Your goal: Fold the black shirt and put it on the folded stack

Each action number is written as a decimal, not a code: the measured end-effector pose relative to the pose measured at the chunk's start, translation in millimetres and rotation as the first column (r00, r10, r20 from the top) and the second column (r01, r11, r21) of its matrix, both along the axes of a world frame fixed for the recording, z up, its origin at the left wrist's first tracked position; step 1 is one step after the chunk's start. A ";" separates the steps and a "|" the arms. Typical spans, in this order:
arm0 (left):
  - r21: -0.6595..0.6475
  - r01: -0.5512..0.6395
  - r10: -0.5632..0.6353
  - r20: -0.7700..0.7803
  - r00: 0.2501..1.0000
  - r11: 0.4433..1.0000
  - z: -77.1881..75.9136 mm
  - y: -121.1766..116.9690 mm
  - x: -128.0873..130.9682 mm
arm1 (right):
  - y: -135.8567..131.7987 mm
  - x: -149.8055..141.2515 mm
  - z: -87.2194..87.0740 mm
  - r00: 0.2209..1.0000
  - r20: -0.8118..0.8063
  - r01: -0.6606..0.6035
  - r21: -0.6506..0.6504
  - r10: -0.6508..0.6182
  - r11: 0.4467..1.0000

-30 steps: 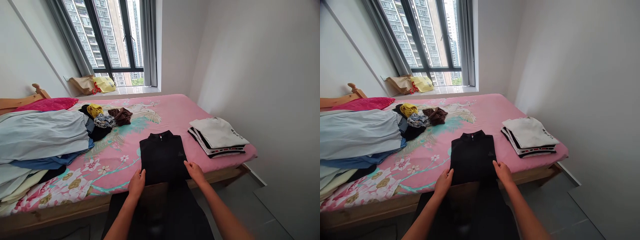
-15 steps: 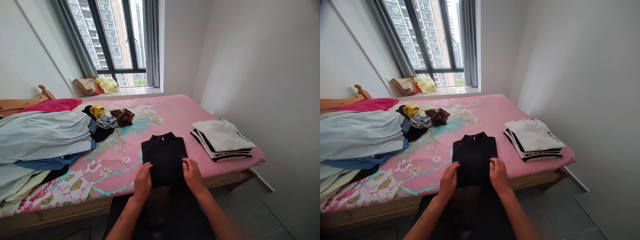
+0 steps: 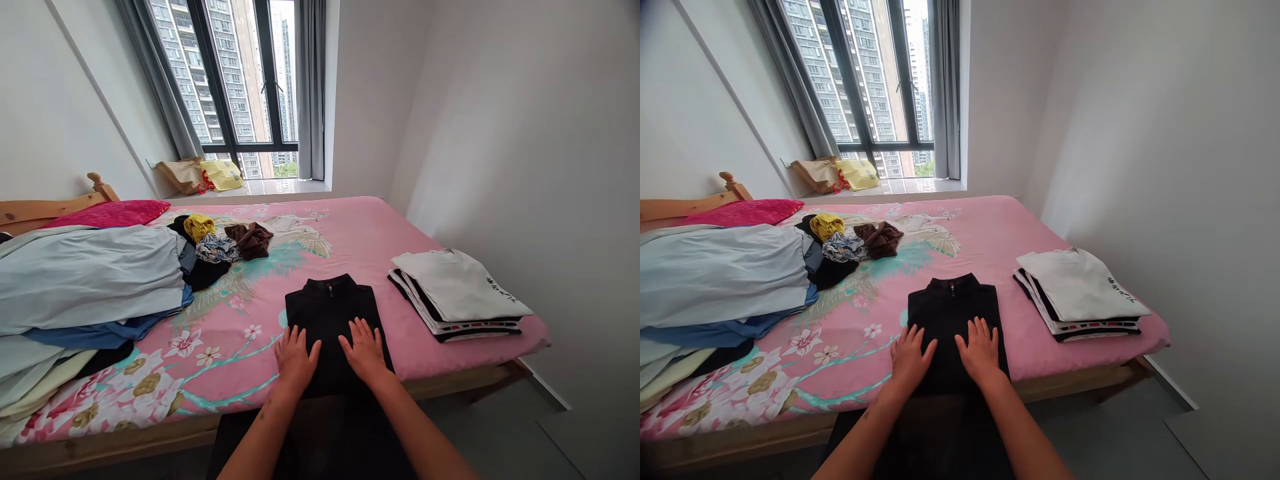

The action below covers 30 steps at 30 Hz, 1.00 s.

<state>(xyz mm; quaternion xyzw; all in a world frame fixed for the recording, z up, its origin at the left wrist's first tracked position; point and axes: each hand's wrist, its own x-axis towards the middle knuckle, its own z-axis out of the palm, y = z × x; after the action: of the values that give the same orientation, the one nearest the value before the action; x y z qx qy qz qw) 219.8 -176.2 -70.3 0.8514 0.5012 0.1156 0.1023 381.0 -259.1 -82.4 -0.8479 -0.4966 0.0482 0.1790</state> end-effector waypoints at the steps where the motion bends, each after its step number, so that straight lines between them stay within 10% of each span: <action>1: 0.032 0.069 -0.070 0.019 0.997 0.997 3.9 4.6 3.8 | 4.2 -1.4 4.8 1.000 0.007 -0.017 0.040 0.017 0.999; 4: 0.053 0.218 -0.219 0.009 0.976 0.974 11.6 18.7 15.0 | 16.8 2.6 11.8 0.991 0.011 -0.133 0.094 0.132 0.987; 10: -0.102 0.020 -0.032 -0.117 0.993 0.995 14.1 39.9 23.2 | 29.3 28.6 8.8 0.994 -0.040 0.097 -0.140 -0.103 0.985; 15: -0.084 0.148 -0.157 -0.107 0.982 0.985 10.7 62.2 29.3 | 45.9 41.3 9.0 0.997 -0.001 -0.081 -0.043 0.081 0.996; 22: -0.217 -0.100 0.095 -0.032 0.995 0.971 -7.6 93.0 25.1 | 55.9 71.8 -4.6 0.966 -0.069 0.239 -0.145 -0.251 0.960; 30: -0.298 -0.154 0.217 0.190 0.957 0.942 -4.9 152.8 10.4 | 52.4 65.1 -5.5 0.998 -0.056 -0.009 -0.099 0.003 0.995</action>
<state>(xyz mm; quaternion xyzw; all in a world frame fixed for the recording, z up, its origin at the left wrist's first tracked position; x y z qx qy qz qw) 230.2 -23.4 -75.2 0.7589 0.5766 0.1463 0.2651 446.0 -206.7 -87.9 -0.8526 -0.4911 0.0971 0.1501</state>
